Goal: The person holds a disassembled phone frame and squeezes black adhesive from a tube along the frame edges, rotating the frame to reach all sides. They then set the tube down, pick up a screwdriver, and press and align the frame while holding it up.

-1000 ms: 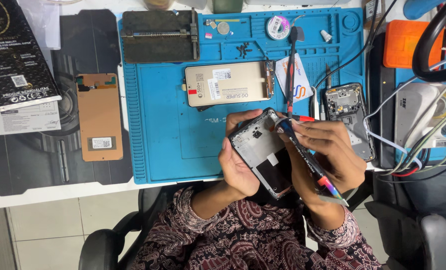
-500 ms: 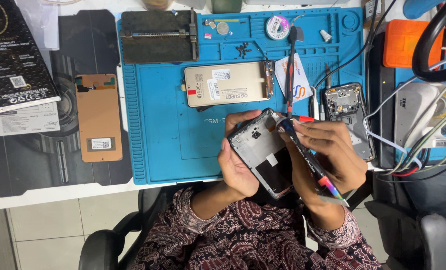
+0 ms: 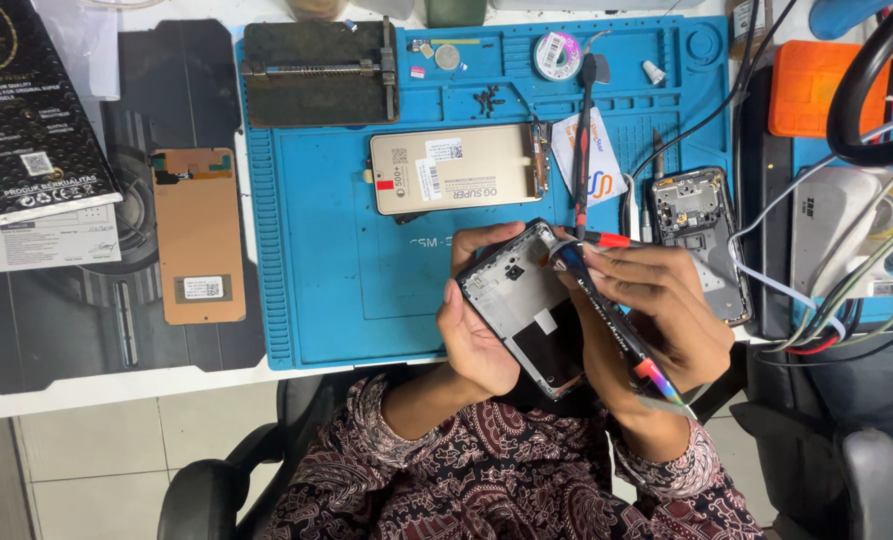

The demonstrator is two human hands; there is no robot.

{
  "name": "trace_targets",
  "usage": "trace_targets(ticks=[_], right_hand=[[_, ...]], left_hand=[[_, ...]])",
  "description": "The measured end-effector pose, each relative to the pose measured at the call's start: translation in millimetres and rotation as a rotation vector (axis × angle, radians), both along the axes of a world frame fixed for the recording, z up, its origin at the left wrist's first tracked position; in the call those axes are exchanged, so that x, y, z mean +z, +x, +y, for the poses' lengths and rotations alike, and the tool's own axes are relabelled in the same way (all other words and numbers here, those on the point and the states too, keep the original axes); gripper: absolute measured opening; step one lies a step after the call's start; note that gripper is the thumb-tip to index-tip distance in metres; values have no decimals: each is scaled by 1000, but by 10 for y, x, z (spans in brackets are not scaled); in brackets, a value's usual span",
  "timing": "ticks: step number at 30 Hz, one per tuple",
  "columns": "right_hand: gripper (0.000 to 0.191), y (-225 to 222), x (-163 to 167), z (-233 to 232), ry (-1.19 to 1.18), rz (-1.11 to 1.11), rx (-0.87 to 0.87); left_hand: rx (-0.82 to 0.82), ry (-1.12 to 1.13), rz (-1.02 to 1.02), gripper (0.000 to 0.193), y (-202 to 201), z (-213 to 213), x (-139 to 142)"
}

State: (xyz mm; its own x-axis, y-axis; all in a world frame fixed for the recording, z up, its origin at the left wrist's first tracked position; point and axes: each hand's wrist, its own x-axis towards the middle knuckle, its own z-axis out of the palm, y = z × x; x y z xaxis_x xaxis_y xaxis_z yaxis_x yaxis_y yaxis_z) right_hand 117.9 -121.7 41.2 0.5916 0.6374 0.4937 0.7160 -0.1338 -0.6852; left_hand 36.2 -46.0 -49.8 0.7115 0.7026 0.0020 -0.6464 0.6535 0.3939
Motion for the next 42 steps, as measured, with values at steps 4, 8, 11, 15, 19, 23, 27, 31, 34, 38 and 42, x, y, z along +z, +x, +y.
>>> trace_targets(ticks=[4,8,11,15,19,23,27,31,34,38,42], right_hand=[[24,-6,8,5,-13,8,-16],[24,-5,11,3,-8,-1,-16],[24,-5,-2,-21,-21,5,-4],[24,9,-44,-31,5,4,-19],[25,9,-45,-15,13,-6,-27],[24,4,-41,-31,2,1,-14],[24,25,-105,-83,2,-4,-42],[25,13,-111,-73,20,-15,-32],[24,0,-31,-32,1,14,-9],[24,27,-64,-63,-6,-8,-36],[23,28,-263,-240,-6,-1,-36]], left_hand=[[16,-8,-11,62,10,-13,-9],[25,1,-12,62,13,-17,-9],[29,3,-8,62,13,-17,2],[13,13,37,62,-7,2,15],[10,23,50,62,-12,11,16],[12,1,-22,60,3,-11,14],[30,77,96,61,-11,16,-1],[22,53,65,60,-9,11,-4],[23,46,50,60,-8,1,-2],[32,95,103,62,-19,21,-12],[20,84,109,62,-24,23,-22]])
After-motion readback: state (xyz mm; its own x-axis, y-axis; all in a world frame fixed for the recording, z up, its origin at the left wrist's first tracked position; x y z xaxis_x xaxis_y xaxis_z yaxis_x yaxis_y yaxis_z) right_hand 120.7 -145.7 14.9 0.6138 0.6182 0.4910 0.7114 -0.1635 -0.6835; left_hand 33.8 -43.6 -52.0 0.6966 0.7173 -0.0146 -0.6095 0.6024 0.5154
